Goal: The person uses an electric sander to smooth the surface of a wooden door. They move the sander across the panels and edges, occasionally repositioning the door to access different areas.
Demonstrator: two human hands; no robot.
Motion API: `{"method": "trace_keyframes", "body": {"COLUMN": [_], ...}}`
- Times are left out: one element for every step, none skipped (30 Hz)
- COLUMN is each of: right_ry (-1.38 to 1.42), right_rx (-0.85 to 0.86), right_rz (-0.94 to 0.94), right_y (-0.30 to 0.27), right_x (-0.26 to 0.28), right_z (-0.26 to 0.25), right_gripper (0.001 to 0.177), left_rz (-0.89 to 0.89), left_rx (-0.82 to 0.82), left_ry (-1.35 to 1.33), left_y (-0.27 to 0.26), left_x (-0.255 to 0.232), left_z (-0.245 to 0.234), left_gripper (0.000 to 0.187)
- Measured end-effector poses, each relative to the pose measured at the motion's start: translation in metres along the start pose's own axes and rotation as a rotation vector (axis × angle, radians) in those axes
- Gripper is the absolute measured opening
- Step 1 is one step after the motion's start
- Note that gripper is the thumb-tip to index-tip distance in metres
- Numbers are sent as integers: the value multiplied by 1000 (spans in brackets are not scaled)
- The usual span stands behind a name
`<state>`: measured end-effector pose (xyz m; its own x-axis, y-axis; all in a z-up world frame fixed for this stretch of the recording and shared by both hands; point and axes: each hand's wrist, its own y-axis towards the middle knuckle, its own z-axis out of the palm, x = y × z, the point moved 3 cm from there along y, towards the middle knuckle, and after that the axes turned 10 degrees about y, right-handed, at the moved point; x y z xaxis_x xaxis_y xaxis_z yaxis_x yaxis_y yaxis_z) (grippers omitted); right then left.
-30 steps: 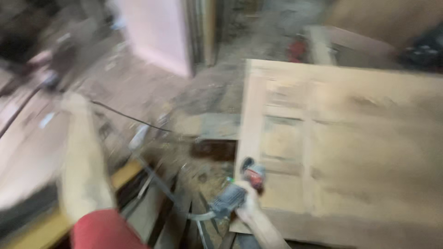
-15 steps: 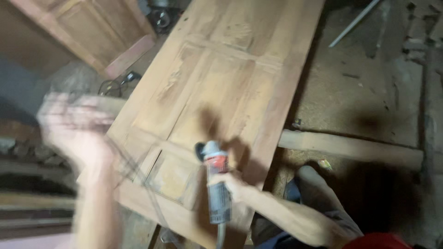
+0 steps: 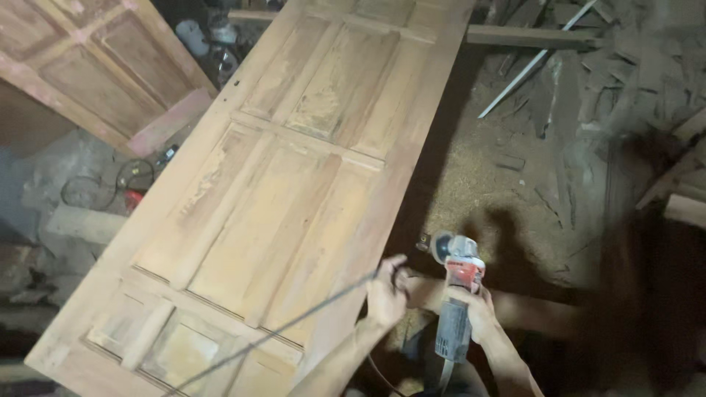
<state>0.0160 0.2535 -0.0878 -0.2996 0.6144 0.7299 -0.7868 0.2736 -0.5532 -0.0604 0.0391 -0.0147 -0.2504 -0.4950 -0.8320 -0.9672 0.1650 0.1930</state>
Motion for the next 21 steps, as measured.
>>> {"method": "trace_keyframes", "body": {"right_ry": [16, 32, 66, 101, 135, 140, 149, 114, 87, 60, 13, -34, -76, -96, -115, -133, -119, -104, -87, -72, -53], "right_rx": [-15, -31, -24, -20, -21, -8, -1, -1, 2, 6, -14, -34, -49, -15, 19, 53, 63, 73, 80, 86, 99], "right_rz": [14, 28, 42, 55, 74, 75, 76, 94, 98, 103, 120, 138, 143, 140, 131, 123, 135, 148, 160, 146, 129], "right_y": [3, 7, 6, 8, 10, 15, 20, 23, 32, 36, 38, 37, 47, 57, 72, 87, 102, 118, 133, 148, 167], "right_x": [8, 15, 18, 20, 22, 26, 28, 30, 30, 28, 27, 24, 23, 22, 20, 18, 16, 14, 9, 6, 2], "right_z": [-14, -24, -33, -39, -45, -49, -49, -49, -47, -45, -45, -44, -40, -33, -24, -14, -5, 5, 15, 26, 41], "right_gripper": [22, 22, 20, 19, 17, 16, 16, 16, 15, 15, 16, 17, 19, 20, 22, 24, 24, 23, 23, 25, 27], "left_rz": [52, 28, -13, -52, -82, -107, -142, -169, -246, -340, -426, -338, -235, -130, -90, -50, -14, -17, -17, -17, -16], "left_rx": [-108, -112, -87, -64, -39, -26, -3, 15, 29, 49, 63, 40, 13, -13, -24, -37, -51, 24, 103, 182, 194], "left_ry": [53, 90, 131, 173, 212, 247, 277, 305, 289, 267, 244, 325, 403, 481, 522, 562, 599, 679, 758, 835, 788], "left_y": [10, 17, 18, 19, 22, 25, 28, 28, 33, 31, 32, 32, 42, 50, 58, 64, 66, 64, 58, 52, 52], "left_x": [4, 12, 25, 40, 57, 74, 91, 108, 129, 148, 168, 183, 201, 217, 235, 252, 263, 274, 282, 289, 295], "left_z": [11, 20, 23, 23, 22, 22, 23, 27, 36, 46, 57, 64, 70, 73, 75, 73, 72, 70, 65, 62, 57], "left_gripper": [35, 35, 36, 37, 38, 40, 42, 44, 46, 50, 54, 57, 61, 64, 67, 70, 73, 77, 81, 85, 85]}}
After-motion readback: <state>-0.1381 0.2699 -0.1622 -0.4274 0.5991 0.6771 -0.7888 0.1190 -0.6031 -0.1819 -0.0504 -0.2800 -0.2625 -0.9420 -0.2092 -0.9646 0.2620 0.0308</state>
